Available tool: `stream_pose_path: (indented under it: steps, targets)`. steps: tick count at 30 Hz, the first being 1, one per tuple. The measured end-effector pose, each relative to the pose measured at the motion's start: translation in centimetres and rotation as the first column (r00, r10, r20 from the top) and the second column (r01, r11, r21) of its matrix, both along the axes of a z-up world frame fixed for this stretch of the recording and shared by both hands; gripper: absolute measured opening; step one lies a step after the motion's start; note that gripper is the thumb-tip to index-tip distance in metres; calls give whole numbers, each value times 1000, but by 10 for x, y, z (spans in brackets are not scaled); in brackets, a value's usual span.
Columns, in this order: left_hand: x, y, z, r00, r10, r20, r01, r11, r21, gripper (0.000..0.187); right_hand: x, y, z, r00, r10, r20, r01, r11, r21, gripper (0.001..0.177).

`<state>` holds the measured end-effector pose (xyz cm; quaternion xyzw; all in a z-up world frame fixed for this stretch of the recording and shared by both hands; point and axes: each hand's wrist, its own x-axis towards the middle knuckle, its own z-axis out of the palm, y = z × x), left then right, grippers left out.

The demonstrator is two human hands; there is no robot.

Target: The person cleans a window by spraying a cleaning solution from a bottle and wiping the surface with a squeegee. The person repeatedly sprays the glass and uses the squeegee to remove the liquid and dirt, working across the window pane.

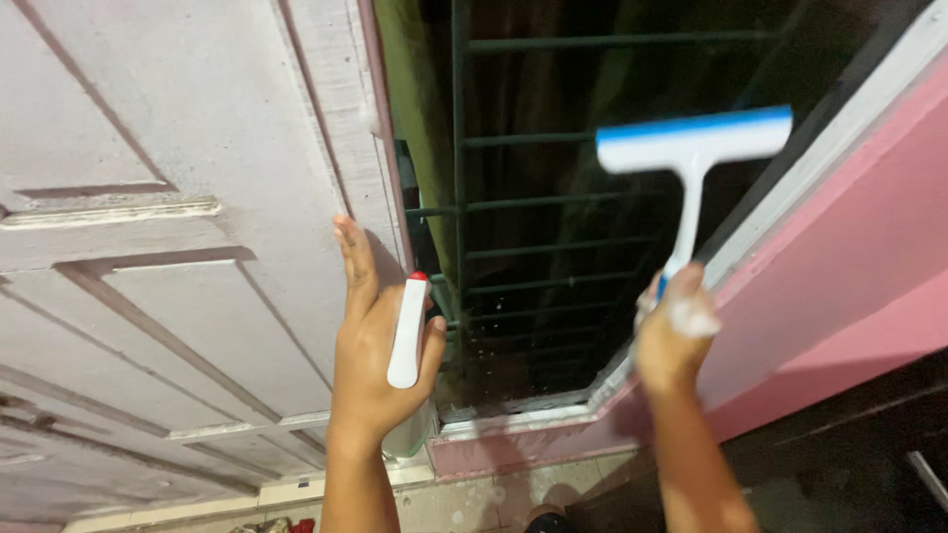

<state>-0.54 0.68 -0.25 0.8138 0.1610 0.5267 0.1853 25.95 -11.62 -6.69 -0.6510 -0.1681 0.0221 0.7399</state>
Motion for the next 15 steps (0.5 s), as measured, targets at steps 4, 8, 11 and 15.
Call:
stream_pose_path:
  steps: [4, 8, 11, 15]
  targets:
    - [1, 1, -2, 1000, 3, 1, -3, 1000, -3, 19, 17, 2, 9, 1000, 14, -18, -14, 1000, 21, 52]
    - [1, 1, -2, 1000, 11, 1, -11, 1000, -4, 19, 29, 9, -108, 878, -198, 435, 315, 924, -217, 53]
    - [1, 1, -1, 1000, 0, 14, 1, 1000, -5, 22, 2, -17, -197, 994, -108, -22, 96, 950, -297, 52]
    - [2, 1, 0, 1000, 0, 21, 0, 1000, 11, 22, -14, -27, -198, 966, -73, -249, 19, 978, -210, 50]
